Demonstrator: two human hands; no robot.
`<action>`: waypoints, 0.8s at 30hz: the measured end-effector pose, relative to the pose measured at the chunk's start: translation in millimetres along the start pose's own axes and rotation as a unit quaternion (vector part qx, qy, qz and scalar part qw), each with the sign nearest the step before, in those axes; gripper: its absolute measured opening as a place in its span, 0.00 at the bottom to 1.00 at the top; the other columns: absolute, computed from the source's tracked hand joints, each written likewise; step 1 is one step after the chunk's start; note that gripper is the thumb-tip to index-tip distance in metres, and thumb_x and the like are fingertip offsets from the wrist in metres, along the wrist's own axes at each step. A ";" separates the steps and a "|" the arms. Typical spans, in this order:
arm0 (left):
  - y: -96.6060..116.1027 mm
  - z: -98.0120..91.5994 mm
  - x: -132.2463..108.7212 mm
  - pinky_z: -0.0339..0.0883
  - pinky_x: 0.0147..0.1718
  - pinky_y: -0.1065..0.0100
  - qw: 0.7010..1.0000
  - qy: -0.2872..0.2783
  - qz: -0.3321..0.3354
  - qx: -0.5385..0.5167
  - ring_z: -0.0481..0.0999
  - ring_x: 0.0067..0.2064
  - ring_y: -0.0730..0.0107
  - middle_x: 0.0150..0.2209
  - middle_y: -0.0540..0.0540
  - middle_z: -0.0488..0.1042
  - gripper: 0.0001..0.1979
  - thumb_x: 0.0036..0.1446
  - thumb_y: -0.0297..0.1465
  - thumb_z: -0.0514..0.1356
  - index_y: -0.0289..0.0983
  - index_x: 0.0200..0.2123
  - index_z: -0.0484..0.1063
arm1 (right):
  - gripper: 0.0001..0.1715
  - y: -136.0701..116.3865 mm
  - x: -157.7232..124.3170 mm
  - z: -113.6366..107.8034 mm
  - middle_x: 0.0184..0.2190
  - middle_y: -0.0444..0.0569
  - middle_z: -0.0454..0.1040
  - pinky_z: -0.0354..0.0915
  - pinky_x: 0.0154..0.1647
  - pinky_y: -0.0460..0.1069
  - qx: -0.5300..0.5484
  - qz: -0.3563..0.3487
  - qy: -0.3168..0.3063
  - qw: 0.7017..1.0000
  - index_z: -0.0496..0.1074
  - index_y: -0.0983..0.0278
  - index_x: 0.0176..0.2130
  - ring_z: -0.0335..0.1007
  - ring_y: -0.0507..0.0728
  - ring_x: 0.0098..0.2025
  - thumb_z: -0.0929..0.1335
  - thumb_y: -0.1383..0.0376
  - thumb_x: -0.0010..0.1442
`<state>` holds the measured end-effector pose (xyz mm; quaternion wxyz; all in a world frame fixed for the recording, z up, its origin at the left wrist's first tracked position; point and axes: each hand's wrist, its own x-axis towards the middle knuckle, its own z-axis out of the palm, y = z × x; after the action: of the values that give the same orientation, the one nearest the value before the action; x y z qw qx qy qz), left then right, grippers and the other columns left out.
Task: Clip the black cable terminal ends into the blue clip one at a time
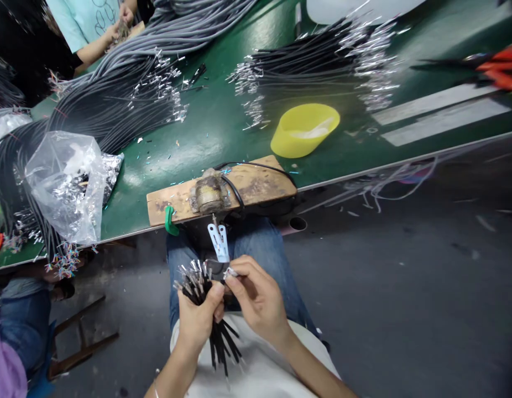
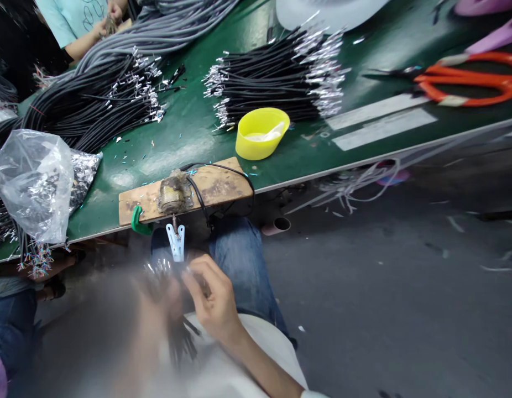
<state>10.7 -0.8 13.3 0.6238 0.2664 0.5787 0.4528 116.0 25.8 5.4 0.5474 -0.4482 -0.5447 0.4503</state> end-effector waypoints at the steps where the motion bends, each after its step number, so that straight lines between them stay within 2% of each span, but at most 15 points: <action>1: 0.4 -1.1 -0.3 0.50 0.15 0.72 1.000 -0.002 0.005 0.000 0.54 0.15 0.82 0.13 0.55 0.55 0.21 0.46 0.46 0.62 0.35 0.18 0.62 | 0.08 2.4 -0.4 -0.6 0.26 0.46 0.65 0.60 0.30 0.48 0.064 0.048 -0.033 0.996 0.67 0.63 0.28 0.62 0.53 0.29 0.63 0.65 0.58; 4: 0.6 -4.3 -0.2 0.52 0.16 0.72 1.000 -0.003 0.016 -0.001 0.56 0.16 0.81 0.14 0.55 0.57 0.21 0.42 0.47 0.63 0.35 0.20 0.64 | 0.13 13.3 -2.5 -1.5 0.24 0.43 0.64 0.60 0.28 0.47 0.223 0.207 -0.103 0.947 0.67 0.63 0.28 0.61 0.52 0.26 0.65 0.57 0.56; 6: 0.0 -5.8 0.1 0.52 0.15 0.72 1.000 0.005 0.019 0.001 0.55 0.15 0.82 0.14 0.55 0.56 0.21 0.42 0.49 0.63 0.36 0.23 0.65 | 0.16 20.0 -2.7 -2.6 0.22 0.42 0.64 0.60 0.27 0.47 0.241 0.269 -0.103 0.927 0.68 0.64 0.26 0.60 0.51 0.24 0.67 0.54 0.52; 7: -0.3 -6.3 0.1 0.52 0.14 0.72 1.000 0.010 0.021 0.005 0.55 0.15 0.82 0.15 0.55 0.56 0.21 0.42 0.49 0.62 0.36 0.24 0.65 | 0.16 22.0 -1.9 -3.6 0.21 0.42 0.64 0.59 0.26 0.46 0.231 0.279 -0.089 0.928 0.68 0.65 0.25 0.60 0.50 0.24 0.68 0.54 0.51; 10: 0.3 -6.7 -0.7 0.54 0.15 0.72 0.998 0.031 0.035 0.034 0.56 0.15 0.81 0.14 0.54 0.59 0.19 0.44 0.47 0.62 0.35 0.24 0.68 | 0.14 20.1 3.5 -7.7 0.24 0.44 0.68 0.61 0.28 0.46 0.184 0.218 -0.032 0.958 0.71 0.64 0.26 0.62 0.51 0.26 0.68 0.55 0.51; 14: 6.3 -5.7 -2.7 0.66 0.28 0.67 0.990 0.066 0.082 0.098 0.70 0.25 0.70 0.22 0.47 0.72 0.13 0.46 0.39 0.64 0.34 0.24 0.74 | 0.06 5.7 8.6 -10.4 0.26 0.45 0.70 0.64 0.29 0.45 0.098 0.078 0.019 0.992 0.73 0.62 0.32 0.66 0.51 0.28 0.69 0.64 0.51; 17: 11.9 -4.4 -4.3 0.66 0.30 0.66 0.980 0.074 0.119 0.143 0.71 0.26 0.67 0.22 0.46 0.73 0.09 0.47 0.35 0.63 0.35 0.23 0.76 | 0.04 -2.2 6.1 -9.1 0.23 0.45 0.73 0.66 0.27 0.45 0.020 0.050 0.050 0.997 0.71 0.62 0.31 0.69 0.52 0.25 0.70 0.66 0.50; 21: 14.2 -3.2 -6.2 0.64 0.31 0.67 0.964 0.093 0.161 0.188 0.70 0.25 0.69 0.22 0.47 0.72 0.09 0.46 0.32 0.63 0.36 0.18 0.73 | 0.10 -8.1 2.2 -7.3 0.24 0.45 0.78 0.69 0.26 0.45 -0.061 0.037 0.032 0.997 0.69 0.61 0.36 0.74 0.54 0.25 0.70 0.66 0.50; 24: 11.9 -4.1 -8.2 0.63 0.31 0.68 0.958 0.099 0.174 0.205 0.70 0.26 0.70 0.21 0.47 0.72 0.08 0.47 0.30 0.63 0.37 0.18 0.73 | 0.06 -13.0 2.2 -5.9 0.23 0.44 0.79 0.69 0.26 0.45 -0.137 -0.009 0.034 0.990 0.69 0.61 0.35 0.75 0.54 0.24 0.68 0.67 0.52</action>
<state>4.3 -3.4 26.8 0.4065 0.4391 0.6629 0.4501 121.9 25.4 18.5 0.5031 -0.5294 -0.5861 0.3509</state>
